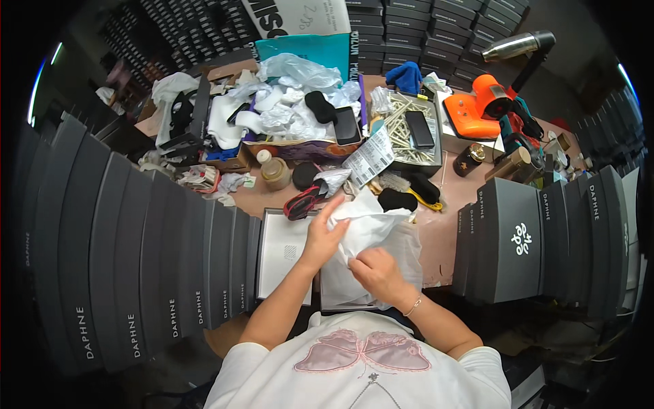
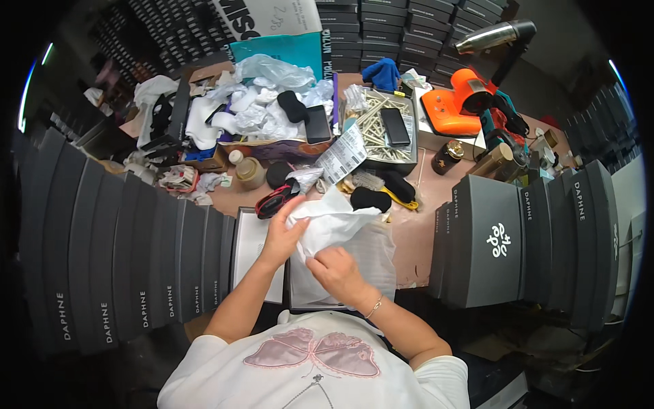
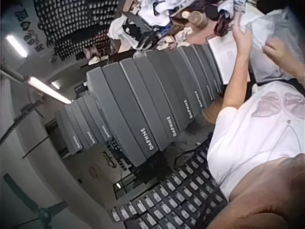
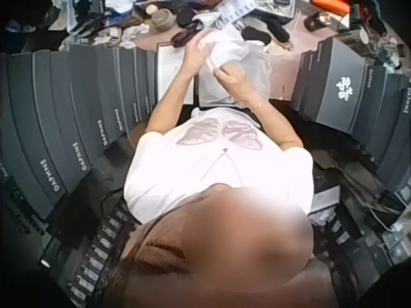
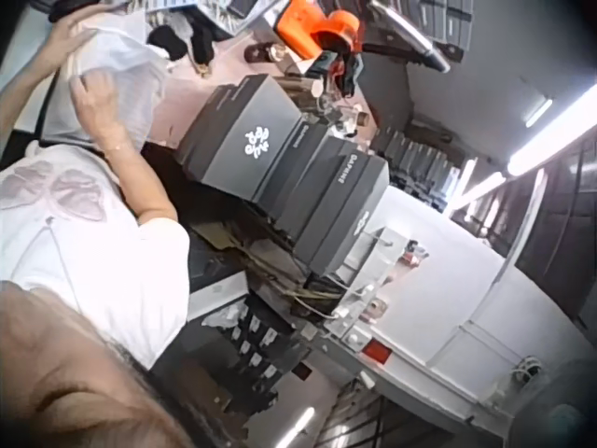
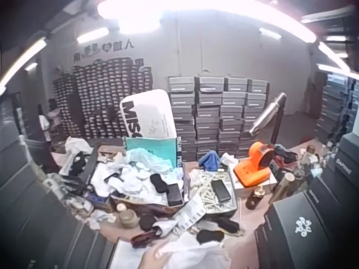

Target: Inspecting high-heeled shoes, cleaning their soles, wrapping them in tissue, and packing them into boxes at a workstation.

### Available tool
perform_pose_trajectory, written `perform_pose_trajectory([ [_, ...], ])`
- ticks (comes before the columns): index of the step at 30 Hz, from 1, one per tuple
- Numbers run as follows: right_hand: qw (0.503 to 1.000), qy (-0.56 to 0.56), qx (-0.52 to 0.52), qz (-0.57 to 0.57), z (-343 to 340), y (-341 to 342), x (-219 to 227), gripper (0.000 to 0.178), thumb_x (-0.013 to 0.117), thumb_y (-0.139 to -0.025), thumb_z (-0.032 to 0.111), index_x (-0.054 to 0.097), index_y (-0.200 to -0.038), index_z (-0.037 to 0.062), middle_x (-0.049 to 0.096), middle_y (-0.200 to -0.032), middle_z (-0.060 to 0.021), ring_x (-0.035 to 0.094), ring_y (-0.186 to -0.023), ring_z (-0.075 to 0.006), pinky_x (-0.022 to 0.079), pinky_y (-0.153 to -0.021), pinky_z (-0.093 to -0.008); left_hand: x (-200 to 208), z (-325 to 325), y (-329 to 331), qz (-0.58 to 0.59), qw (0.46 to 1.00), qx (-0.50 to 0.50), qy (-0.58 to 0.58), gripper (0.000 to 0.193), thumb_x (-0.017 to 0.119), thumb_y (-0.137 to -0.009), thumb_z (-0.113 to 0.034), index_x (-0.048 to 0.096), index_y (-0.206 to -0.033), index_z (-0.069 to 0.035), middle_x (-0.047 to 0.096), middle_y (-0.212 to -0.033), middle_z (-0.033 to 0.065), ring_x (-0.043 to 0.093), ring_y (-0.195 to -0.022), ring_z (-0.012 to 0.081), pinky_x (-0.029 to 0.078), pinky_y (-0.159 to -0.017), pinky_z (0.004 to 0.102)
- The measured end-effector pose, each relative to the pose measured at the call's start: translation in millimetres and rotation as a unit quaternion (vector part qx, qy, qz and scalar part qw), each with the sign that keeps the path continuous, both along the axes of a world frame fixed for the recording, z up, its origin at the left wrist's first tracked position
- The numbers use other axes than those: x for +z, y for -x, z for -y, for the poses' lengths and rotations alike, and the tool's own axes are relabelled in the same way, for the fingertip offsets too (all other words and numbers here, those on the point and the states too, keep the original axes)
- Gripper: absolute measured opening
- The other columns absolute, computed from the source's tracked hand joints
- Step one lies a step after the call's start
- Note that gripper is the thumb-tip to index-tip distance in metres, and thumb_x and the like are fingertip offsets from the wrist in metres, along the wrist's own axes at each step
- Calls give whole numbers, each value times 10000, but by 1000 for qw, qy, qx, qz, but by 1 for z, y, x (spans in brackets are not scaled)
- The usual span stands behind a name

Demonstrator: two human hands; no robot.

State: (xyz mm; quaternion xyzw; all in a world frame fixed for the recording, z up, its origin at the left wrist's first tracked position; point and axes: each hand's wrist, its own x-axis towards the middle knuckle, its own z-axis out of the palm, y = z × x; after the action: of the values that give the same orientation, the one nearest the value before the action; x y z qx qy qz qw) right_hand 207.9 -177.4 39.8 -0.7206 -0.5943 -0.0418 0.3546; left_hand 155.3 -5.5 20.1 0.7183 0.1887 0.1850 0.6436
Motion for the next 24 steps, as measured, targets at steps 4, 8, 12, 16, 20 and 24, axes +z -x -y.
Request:
perform_pose_trajectory([
  [4, 987, 14, 30, -159, -18, 33, -17, 160, 672, -781, 103, 595, -915, 62, 571, -813, -82, 577, -764, -282, 456, -660, -375, -28, -28, 83, 16, 955, 143, 261, 312, 614, -903, -95, 577, -1187, 30, 619, -1091, 74, 568, -935, 93, 453, -841, 231],
  [8, 920, 97, 157, -346, -36, 93, -36, 155, 670, -822, 123, 580, -911, 32, 579, -841, -133, 591, -794, -321, 481, -682, -371, -10, -33, 158, -19, 968, 251, -12, 416, 636, -877, -41, 508, -1268, 19, 629, -1065, 93, 603, -947, 134, 481, -853, 267],
  [12, 889, 59, 103, -442, -65, 100, -33, 149, 663, -843, 128, 616, -929, 16, 604, -857, -141, 611, -776, -308, 487, -689, -344, 2, -42, 214, 30, 964, 215, 150, 668, 730, -813, -60, 366, -1369, 11, 605, -1141, 148, 586, -1041, 188, 457, -931, 301],
  [16, 856, 238, 251, -384, -64, 93, -35, 216, 674, -845, 167, 640, -972, -4, 632, -883, -147, 633, -749, -281, 498, -688, -354, -27, -31, 254, 1, 930, 256, 263, 604, 700, -803, 16, 412, -1334, 19, 555, -1201, 122, 538, -1109, 182, 419, -978, 311],
  [20, 882, 151, -5, -446, -97, 35, -48, 595, 754, -770, 297, 516, -1233, 8, 599, -1086, -214, 629, -867, -368, 508, -784, -417, -54, -5, 293, -70, 912, 286, 285, 533, 633, -812, 74, 449, -1308, 15, 565, -1191, 108, 553, -1089, 175, 440, -955, 305],
  [24, 982, 103, -75, -138, -176, -5, -79, 897, 793, -703, 375, 306, -1370, 26, 427, -1295, -279, 587, -989, -446, 509, -820, -455, -50, 22, 289, -85, 921, 188, 331, 556, 632, -813, 58, 455, -1336, -5, 578, -1199, 96, 576, -1052, 161, 460, -923, 302],
])
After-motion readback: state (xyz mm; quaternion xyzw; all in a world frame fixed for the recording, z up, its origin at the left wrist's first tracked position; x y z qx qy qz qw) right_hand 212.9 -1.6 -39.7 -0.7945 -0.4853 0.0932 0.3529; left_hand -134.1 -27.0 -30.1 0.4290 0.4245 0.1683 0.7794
